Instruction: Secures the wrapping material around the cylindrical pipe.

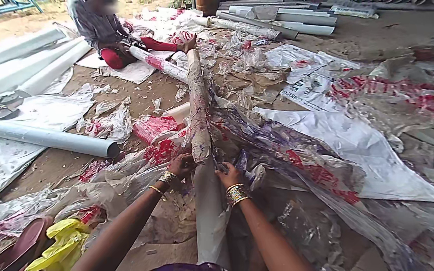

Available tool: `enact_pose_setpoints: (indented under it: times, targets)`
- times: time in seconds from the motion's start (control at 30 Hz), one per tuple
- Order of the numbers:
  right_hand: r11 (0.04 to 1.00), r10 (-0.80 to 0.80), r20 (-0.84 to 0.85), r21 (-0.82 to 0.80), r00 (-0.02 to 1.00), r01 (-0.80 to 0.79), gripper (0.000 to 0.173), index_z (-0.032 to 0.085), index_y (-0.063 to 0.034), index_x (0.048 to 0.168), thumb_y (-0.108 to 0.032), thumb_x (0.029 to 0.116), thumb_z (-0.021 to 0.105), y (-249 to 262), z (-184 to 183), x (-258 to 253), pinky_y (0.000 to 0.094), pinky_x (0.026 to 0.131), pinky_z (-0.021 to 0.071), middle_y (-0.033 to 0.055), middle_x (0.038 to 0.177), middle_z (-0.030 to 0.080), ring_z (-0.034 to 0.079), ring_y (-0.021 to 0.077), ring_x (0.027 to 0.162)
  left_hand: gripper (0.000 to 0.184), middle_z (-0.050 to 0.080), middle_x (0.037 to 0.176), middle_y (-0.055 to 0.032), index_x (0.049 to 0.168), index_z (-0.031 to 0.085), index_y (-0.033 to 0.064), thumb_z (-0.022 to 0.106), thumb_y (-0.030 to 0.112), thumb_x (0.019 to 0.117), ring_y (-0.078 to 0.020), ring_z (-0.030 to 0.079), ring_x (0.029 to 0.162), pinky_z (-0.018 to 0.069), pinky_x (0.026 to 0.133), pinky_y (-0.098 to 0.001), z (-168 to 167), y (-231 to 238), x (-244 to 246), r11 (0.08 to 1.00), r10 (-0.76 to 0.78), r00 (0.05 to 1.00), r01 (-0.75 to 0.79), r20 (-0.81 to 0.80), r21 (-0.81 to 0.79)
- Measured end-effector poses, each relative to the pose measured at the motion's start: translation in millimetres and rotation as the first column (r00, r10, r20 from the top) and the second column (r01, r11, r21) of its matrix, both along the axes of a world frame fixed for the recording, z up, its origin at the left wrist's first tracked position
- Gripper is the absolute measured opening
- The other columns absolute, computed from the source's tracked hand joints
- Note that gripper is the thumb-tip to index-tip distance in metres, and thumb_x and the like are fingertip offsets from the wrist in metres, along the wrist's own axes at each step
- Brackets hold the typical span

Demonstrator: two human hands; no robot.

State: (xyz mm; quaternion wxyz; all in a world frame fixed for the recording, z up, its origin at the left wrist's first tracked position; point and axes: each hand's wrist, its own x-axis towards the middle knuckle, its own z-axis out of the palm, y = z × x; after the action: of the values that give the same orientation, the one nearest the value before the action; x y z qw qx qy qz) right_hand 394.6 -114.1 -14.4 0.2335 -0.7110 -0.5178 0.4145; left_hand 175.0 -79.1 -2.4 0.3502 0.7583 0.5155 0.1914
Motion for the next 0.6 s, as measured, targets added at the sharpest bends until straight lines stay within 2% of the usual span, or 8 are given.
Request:
enact_pose_setpoints:
  times: [0.03, 0.07, 0.13, 0.27, 0.33, 0.4, 0.53, 0.6]
  targets:
    - [1.0, -0.01, 0.023, 0.026, 1.0, 0.01, 0.054, 0.06, 0.0029, 0.137, -0.023, 0.0928, 0.078, 6, -4, -2, 0.0511, 0.101, 0.0483, 0.0238, 0.122, 0.069, 0.066, 0.0354, 0.11, 0.027, 0.066, 0.117, -0.0267, 0.106, 0.068, -0.0128, 0.064, 0.012, 0.097, -0.0342, 0.062, 0.115, 0.0435, 0.105, -0.0523, -3, 1, -3, 1.0, 0.028, 0.997, -0.028, 0.074, -0.004]
    - [0.999, -0.012, 0.044, 0.035, 0.999, 0.011, 0.053, 0.064, 0.0033, 0.132, -0.026, 0.0915, 0.08, 13, -7, -4, 0.0513, 0.1, 0.0488, 0.0231, 0.117, 0.07, 0.067, 0.035, 0.107, 0.025, 0.066, 0.109, -0.0228, 0.103, 0.066, -0.0132, 0.064, 0.011, 0.0961, -0.0263, 0.062, 0.105, 0.0472, 0.098, -0.0435, -8, 2, -5, 0.999, 0.05, 0.988, -0.047, 0.146, -0.024]
    - [1.0, -0.012, 0.071, 0.02, 0.997, 0.011, 0.048, 0.068, 0.003, 0.125, -0.03, 0.0915, 0.08, 25, -12, -8, 0.0508, 0.103, 0.0472, 0.0231, 0.119, 0.069, 0.065, 0.0352, 0.113, 0.02, 0.061, 0.098, -0.0119, 0.1, 0.062, -0.0111, 0.063, 0.008, 0.0954, -0.0121, 0.057, 0.091, 0.0487, 0.087, -0.0307, -14, 3, -8, 0.992, 0.099, 0.964, -0.077, 0.247, -0.097]
    - [0.994, 0.07, 0.121, -0.089, 0.99, -0.06, 0.038, 0.069, 0.0029, 0.122, -0.027, 0.099, 0.071, 39, -16, -9, 0.0519, 0.107, 0.0447, 0.0251, 0.124, 0.068, 0.063, 0.0371, 0.122, 0.014, 0.059, 0.091, -0.0031, 0.103, 0.059, -0.0076, 0.061, 0.005, 0.0971, -0.0029, 0.056, 0.082, 0.0489, 0.081, -0.0239, -14, 2, -11, 0.959, 0.248, 0.916, -0.186, 0.316, -0.211]
    - [0.985, 0.128, 0.168, -0.137, 0.977, -0.105, 0.036, 0.066, 0.0023, 0.131, -0.02, 0.1029, 0.063, 42, -13, -4, 0.0521, 0.112, 0.0423, 0.0254, 0.133, 0.065, 0.059, 0.0375, 0.13, 0.018, 0.061, 0.096, -0.0056, 0.111, 0.059, -0.0111, 0.059, 0.002, 0.0983, -0.0023, 0.057, 0.085, 0.0503, 0.084, -0.0227, -10, 0, -11, 0.941, 0.313, 0.888, -0.242, 0.337, -0.234]
    - [0.979, 0.161, 0.24, -0.165, 0.957, -0.124, 0.038, 0.062, 0.0027, 0.137, -0.018, 0.1045, 0.058, 43, -11, 6, 0.0533, 0.112, 0.0422, 0.026, 0.137, 0.062, 0.057, 0.0387, 0.133, 0.017, 0.059, 0.097, -0.0054, 0.112, 0.056, -0.0099, 0.057, 0.002, 0.1001, -0.0022, 0.056, 0.085, 0.0487, 0.083, -0.0218, -5, 1, -17, 0.916, 0.386, 0.874, -0.327, 0.295, -0.231]
    - [0.975, 0.177, 0.301, -0.181, 0.937, -0.126, 0.041, 0.058, 0.0043, 0.14, -0.016, 0.1051, 0.056, 41, -1, 14, 0.0526, 0.113, 0.0414, 0.0265, 0.141, 0.06, 0.055, 0.0385, 0.136, 0.03, 0.062, 0.12, -0.0261, 0.126, 0.055, -0.0151, 0.057, 0.005, 0.1033, -0.0226, 0.06, 0.106, 0.0466, 0.099, -0.0371, -6, 0, -43, 0.802, 0.585, 0.801, -0.549, 0.128, -0.236]
    - [0.974, 0.177, 0.304, -0.189, 0.936, -0.122, 0.041, 0.059, 0.0037, 0.139, -0.017, 0.104, 0.058, 38, 2, 10, 0.0529, 0.112, 0.042, 0.0255, 0.141, 0.06, 0.056, 0.0378, 0.135, 0.026, 0.062, 0.113, -0.0255, 0.118, 0.057, -0.0139, 0.057, 0.009, 0.1044, -0.0252, 0.058, 0.102, 0.0455, 0.096, -0.0411, -13, 2, -50, 0.78, 0.609, 0.791, -0.588, 0.047, -0.212]
